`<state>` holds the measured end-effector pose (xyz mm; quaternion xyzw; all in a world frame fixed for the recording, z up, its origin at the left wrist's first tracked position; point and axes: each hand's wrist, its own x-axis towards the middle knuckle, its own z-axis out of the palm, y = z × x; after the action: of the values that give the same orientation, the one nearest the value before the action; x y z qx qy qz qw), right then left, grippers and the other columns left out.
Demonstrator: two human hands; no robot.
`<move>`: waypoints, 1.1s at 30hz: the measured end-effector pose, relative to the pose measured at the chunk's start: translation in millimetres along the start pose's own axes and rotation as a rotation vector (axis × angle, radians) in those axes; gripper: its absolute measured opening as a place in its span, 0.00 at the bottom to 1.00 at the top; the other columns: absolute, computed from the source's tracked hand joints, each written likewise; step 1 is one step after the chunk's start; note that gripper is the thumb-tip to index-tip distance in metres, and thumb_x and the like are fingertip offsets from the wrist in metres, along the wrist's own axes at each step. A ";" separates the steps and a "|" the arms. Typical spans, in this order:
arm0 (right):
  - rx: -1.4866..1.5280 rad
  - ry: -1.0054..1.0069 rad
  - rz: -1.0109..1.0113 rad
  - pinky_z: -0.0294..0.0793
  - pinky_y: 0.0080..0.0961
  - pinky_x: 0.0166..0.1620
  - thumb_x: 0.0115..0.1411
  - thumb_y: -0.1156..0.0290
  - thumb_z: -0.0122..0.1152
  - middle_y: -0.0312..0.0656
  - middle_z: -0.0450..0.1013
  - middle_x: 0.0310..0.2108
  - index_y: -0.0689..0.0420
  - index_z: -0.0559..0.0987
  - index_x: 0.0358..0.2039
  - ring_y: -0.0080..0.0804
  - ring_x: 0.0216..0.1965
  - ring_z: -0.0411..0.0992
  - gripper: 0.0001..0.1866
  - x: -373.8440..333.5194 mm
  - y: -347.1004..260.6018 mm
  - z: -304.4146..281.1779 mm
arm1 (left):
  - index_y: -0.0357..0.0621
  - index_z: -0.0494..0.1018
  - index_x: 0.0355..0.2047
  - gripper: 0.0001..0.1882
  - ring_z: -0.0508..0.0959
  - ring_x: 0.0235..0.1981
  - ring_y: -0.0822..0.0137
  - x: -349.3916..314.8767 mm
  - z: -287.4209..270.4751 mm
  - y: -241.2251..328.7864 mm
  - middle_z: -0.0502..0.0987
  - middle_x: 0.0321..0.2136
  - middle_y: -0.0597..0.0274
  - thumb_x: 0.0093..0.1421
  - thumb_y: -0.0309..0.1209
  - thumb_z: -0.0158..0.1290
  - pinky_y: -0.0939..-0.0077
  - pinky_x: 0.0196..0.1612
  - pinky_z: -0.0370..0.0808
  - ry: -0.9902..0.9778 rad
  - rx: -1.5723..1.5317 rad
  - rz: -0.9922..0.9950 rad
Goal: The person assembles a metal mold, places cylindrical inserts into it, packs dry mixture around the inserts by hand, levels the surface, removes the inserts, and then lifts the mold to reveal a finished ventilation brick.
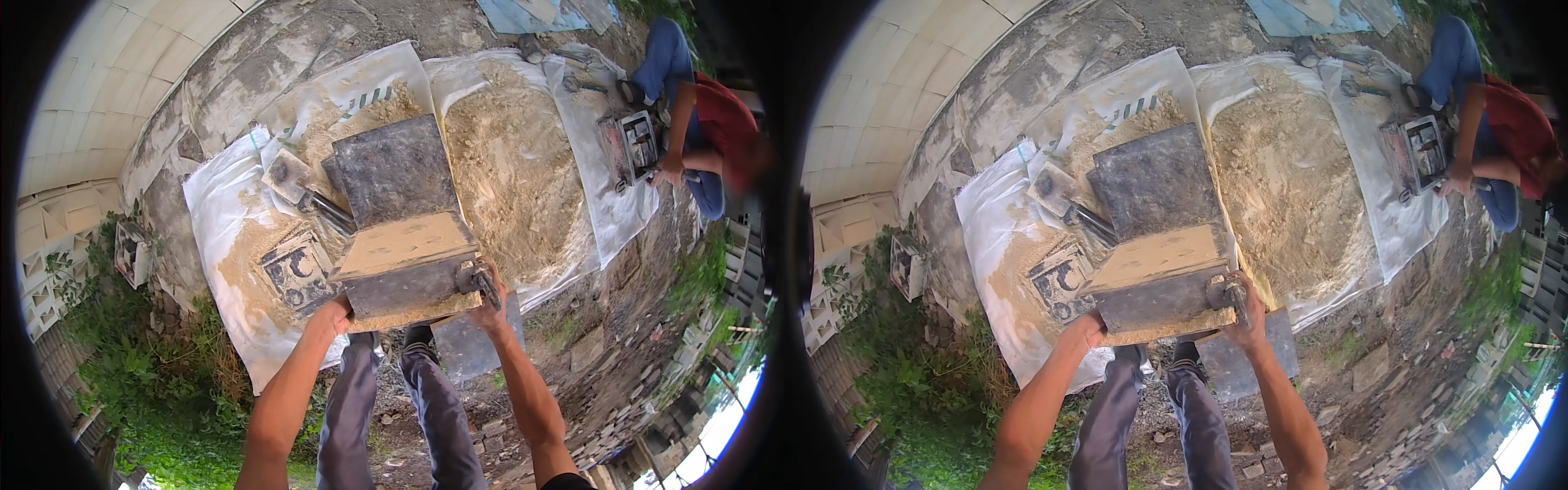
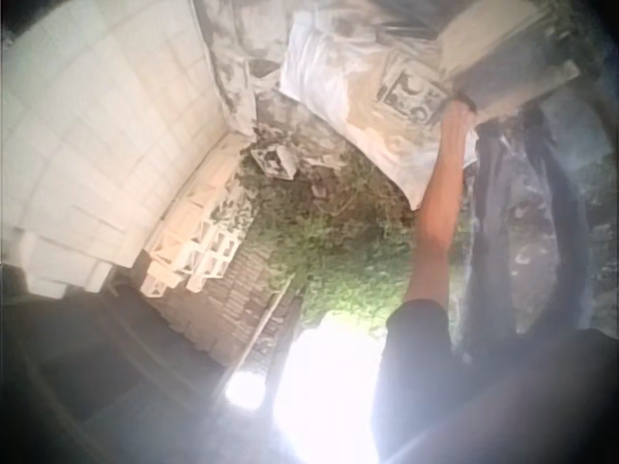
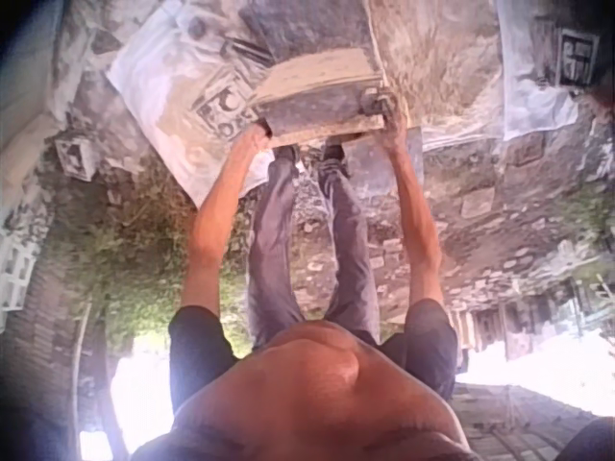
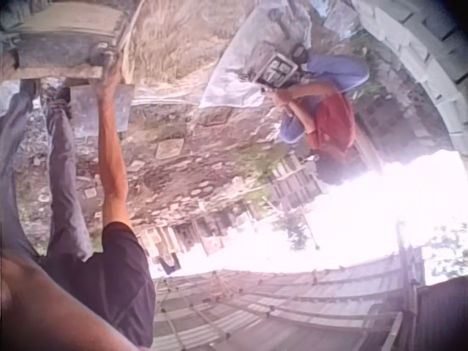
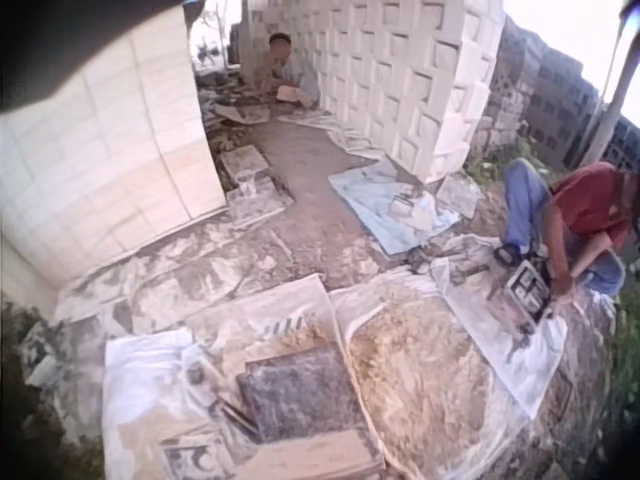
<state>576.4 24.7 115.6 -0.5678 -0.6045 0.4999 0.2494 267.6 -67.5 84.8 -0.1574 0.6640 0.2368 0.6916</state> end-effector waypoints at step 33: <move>-0.135 -0.252 0.410 0.71 0.27 0.47 0.42 0.67 0.74 0.48 0.79 0.35 0.63 0.77 0.45 0.34 0.40 0.76 0.28 294.6 -78.3 32.4 | 0.33 0.67 0.25 0.22 0.69 0.18 0.56 45.6 73.2 183.5 0.71 0.17 0.48 0.58 0.42 0.58 0.66 0.24 0.67 0.571 0.295 1.276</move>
<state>446.0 301.3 94.5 -0.6271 -0.5351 0.5654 0.0266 231.2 130.7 62.3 0.3012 0.8070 0.4523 0.2314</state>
